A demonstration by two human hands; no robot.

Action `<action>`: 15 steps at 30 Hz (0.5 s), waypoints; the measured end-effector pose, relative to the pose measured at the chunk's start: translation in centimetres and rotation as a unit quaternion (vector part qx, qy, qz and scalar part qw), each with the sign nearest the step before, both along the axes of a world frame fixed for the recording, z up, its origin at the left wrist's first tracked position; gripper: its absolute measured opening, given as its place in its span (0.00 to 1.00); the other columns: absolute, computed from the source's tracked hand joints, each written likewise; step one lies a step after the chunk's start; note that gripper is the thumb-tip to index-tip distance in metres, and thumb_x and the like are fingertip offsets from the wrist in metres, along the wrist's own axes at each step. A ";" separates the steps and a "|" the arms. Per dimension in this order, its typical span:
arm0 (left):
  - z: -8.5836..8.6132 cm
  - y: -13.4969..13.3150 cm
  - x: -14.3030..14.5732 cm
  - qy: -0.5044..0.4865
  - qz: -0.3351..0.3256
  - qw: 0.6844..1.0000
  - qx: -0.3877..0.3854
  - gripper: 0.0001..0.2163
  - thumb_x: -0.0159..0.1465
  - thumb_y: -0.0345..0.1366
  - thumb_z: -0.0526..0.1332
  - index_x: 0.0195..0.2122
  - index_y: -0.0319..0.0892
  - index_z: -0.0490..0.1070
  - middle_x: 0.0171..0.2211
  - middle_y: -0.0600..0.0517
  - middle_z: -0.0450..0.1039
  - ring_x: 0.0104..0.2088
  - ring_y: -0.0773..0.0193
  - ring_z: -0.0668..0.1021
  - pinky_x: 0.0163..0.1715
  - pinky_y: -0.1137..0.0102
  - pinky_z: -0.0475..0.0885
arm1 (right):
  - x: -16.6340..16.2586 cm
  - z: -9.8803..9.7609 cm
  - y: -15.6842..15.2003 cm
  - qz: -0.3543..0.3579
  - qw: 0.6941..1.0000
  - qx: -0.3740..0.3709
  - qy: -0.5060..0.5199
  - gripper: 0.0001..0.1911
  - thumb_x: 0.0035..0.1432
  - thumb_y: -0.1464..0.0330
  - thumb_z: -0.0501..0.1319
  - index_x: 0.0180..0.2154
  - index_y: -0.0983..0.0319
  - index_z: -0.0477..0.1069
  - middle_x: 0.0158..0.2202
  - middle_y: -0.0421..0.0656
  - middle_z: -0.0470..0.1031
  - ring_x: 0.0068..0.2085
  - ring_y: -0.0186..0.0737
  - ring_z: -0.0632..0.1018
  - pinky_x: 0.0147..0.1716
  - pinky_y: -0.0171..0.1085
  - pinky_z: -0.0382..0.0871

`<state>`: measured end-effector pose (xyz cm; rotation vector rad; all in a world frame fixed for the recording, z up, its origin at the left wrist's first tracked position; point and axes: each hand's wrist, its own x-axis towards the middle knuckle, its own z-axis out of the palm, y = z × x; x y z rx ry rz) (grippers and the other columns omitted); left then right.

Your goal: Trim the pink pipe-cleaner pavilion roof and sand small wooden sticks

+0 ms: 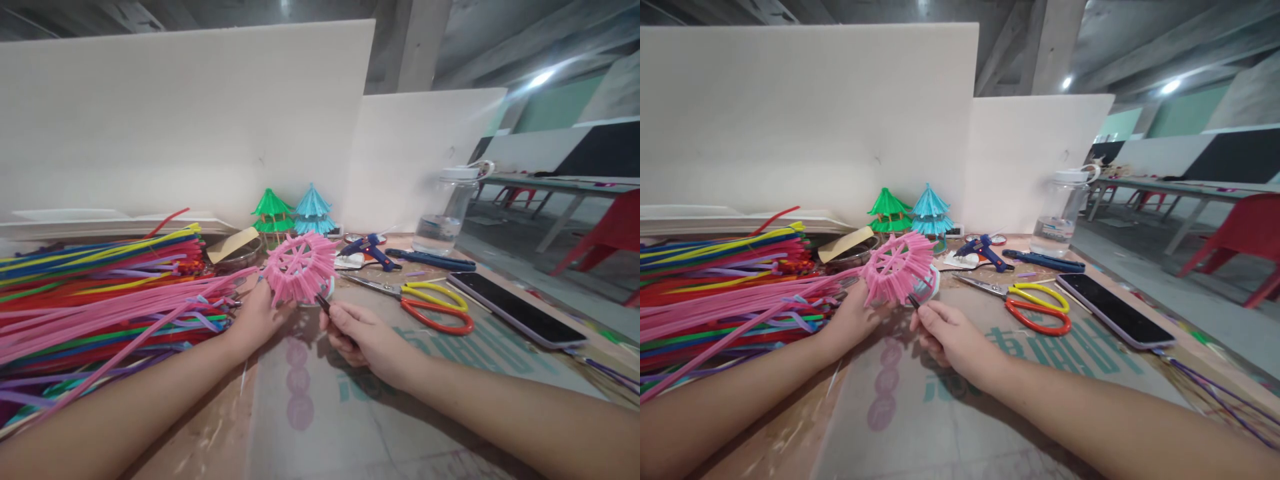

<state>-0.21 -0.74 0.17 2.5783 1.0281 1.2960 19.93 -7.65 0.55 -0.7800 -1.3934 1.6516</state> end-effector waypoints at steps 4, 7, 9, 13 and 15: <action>-0.1 0.0 0.0 0.001 0.005 1.000 0.001 0.13 0.64 0.41 0.57 0.46 0.41 0.69 0.47 0.43 0.75 0.49 0.49 0.76 0.51 0.54 0.71 | 0.0 -0.1 0.1 0.001 1.000 0.000 -0.005 0.28 0.49 0.42 0.62 0.30 0.60 0.61 0.16 0.28 0.52 0.16 0.24 0.47 0.13 0.28 0.38; -0.1 0.0 0.1 0.001 0.001 1.000 0.005 0.13 0.64 0.41 0.58 0.46 0.40 0.69 0.47 0.43 0.75 0.49 0.49 0.76 0.50 0.55 0.71 | 0.0 0.0 0.1 -0.002 1.000 -0.002 -0.005 0.27 0.49 0.43 0.62 0.30 0.60 0.61 0.16 0.28 0.52 0.16 0.24 0.47 0.14 0.28 0.38; -0.1 0.0 0.1 -0.001 -0.004 1.000 0.009 0.13 0.64 0.40 0.58 0.47 0.41 0.69 0.47 0.43 0.75 0.49 0.50 0.76 0.50 0.56 0.71 | 0.0 0.1 0.1 -0.002 1.000 -0.001 -0.005 0.26 0.50 0.44 0.62 0.30 0.60 0.61 0.16 0.28 0.52 0.16 0.24 0.48 0.14 0.28 0.37; -0.1 0.0 0.1 -0.003 -0.008 1.000 0.010 0.12 0.65 0.39 0.58 0.46 0.40 0.69 0.47 0.42 0.75 0.49 0.49 0.76 0.50 0.54 0.71 | 0.0 0.2 0.1 -0.001 1.000 -0.002 -0.006 0.26 0.49 0.45 0.62 0.30 0.60 0.62 0.17 0.29 0.52 0.17 0.25 0.48 0.14 0.28 0.37; -0.2 0.0 0.1 -0.005 -0.011 1.000 0.011 0.12 0.65 0.39 0.58 0.47 0.40 0.69 0.48 0.42 0.75 0.50 0.49 0.76 0.51 0.55 0.71 | 0.0 0.2 0.0 -0.006 1.000 -0.004 -0.009 0.26 0.49 0.44 0.63 0.30 0.61 0.62 0.17 0.28 0.52 0.17 0.25 0.49 0.14 0.27 0.38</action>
